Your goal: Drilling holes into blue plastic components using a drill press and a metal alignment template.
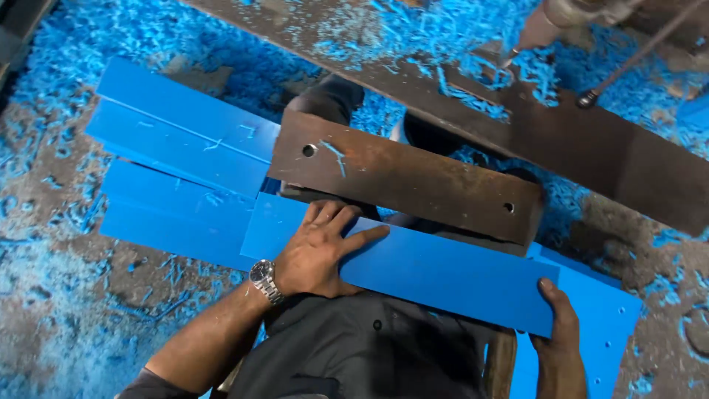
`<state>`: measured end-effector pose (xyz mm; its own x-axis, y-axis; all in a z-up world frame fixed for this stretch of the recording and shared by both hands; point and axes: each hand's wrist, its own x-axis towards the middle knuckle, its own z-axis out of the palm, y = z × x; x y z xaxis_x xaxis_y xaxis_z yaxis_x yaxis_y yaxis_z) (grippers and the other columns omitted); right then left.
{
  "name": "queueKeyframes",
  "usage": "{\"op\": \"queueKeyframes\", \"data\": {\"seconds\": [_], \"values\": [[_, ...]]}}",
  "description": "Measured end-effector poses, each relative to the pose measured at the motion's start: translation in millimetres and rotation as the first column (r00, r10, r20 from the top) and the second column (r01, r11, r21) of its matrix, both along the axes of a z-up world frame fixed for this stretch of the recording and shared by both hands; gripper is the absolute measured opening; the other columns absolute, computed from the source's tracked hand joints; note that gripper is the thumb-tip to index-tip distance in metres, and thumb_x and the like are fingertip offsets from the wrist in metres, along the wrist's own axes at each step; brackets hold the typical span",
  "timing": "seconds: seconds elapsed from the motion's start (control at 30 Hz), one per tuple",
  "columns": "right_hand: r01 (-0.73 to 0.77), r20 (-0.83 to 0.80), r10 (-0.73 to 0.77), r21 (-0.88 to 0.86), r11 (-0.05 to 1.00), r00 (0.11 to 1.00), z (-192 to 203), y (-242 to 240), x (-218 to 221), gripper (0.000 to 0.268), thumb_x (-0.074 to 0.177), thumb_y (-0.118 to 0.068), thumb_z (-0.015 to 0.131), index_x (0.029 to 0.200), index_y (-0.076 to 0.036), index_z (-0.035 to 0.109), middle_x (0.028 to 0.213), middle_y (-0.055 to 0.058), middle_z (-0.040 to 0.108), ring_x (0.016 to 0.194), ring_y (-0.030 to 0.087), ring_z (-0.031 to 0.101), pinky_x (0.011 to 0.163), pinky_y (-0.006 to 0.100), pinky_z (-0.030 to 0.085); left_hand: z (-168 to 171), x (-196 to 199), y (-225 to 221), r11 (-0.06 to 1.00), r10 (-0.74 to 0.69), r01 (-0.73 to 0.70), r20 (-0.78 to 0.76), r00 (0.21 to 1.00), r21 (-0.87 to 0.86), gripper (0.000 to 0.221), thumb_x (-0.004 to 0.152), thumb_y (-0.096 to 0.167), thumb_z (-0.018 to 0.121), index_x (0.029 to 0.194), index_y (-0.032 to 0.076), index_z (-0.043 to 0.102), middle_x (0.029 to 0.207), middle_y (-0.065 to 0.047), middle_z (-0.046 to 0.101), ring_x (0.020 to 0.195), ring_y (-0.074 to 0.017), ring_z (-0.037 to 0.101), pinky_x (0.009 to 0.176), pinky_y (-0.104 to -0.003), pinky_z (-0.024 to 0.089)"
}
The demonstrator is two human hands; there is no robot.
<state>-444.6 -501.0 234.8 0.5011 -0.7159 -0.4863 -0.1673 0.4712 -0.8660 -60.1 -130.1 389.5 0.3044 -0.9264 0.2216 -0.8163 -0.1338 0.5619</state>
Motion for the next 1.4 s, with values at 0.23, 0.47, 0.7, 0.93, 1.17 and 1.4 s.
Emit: {"op": "queueKeyframes", "data": {"seconds": [0.23,0.47,0.7,0.93,1.17,1.4], "values": [[-0.283,-0.584,-0.028,-0.434,0.855,0.812,37.7,46.3,51.0,0.055,0.101,-0.05,0.057,0.075,-0.003,0.07,0.063,0.009,0.062,0.057,0.015,0.053,0.049,0.041,0.042,-10.7,-3.6,-19.6,0.992,-0.082,0.074,0.084,0.993,0.103,0.099,0.05,0.045,0.093,0.141,0.024,0.059,0.137,-0.019,0.051,0.13,-0.0417,0.044,0.107,-0.057,0.034],[-0.542,-0.673,-0.269,-0.725,0.425,0.689,79.4,44.2,92.2,0.048,0.101,-0.046,0.068,0.083,-0.001,0.072,0.069,0.014,0.066,0.062,0.024,0.062,0.056,0.041,0.046,18.2,18.2,-11.6,1.0,0.012,-0.011,0.162,0.987,-0.008,0.081,0.056,0.05,0.092,0.127,0.018,0.068,0.131,-0.018,0.059,0.123,-0.0391,0.052,0.103,-0.056,0.036],[-0.339,-0.451,-0.075,-0.76,0.555,0.889,73.6,0.4,145.9,0.045,0.095,-0.036,0.075,0.124,-0.002,0.07,0.103,0.012,0.072,0.085,0.019,0.068,0.068,0.034,0.054,-24.7,83.8,25.9,0.757,0.653,-0.594,0.266,0.709,-0.272,0.036,0.104,0.026,0.085,0.129,0.005,0.069,0.126,-0.014,0.064,0.117,-0.0329,0.063,0.101,-0.044,0.051],[-0.314,-0.466,-0.083,-0.707,0.633,0.881,73.2,-3.9,161.1,0.048,0.089,-0.031,0.082,0.121,0.003,0.071,0.08,0.007,0.068,0.068,0.011,0.058,0.063,0.028,0.051,-68.9,113.0,35.4,0.685,0.702,-0.724,-0.187,0.687,-0.089,0.038,0.097,0.025,0.082,0.124,0.0,0.074,0.113,-0.016,0.071,0.089,-0.025,0.075,0.072,-0.034,0.058],[-0.095,-0.143,-0.009,-0.704,0.704,0.99,83.3,-7.4,135.0,0.04,0.092,-0.017,0.087,0.121,0.006,0.071,0.088,-0.001,0.063,0.078,0.005,0.054,0.067,0.022,0.045,-47.7,106.4,37.2,0.655,0.691,-0.75,-0.329,0.644,-0.094,0.035,0.095,0.023,0.083,0.123,0.005,0.076,0.117,-0.015,0.073,0.095,-0.022,0.075,0.08,-0.032,0.058],[-0.133,-0.236,-0.067,-0.736,0.664,0.97,120.0,40.0,82.2,0.038,0.097,-0.014,0.085,0.126,0.005,0.07,0.092,-0.002,0.062,0.08,0.004,0.05,0.069,0.02,0.04,1.5,58.8,56.9,0.692,0.659,-0.717,-0.336,0.673,-0.079,0.032,0.093,0.017,0.081,0.122,0.005,0.075,0.112,-0.011,0.072,0.086,-0.0175,0.071,0.075,-0.031,0.056]]}}
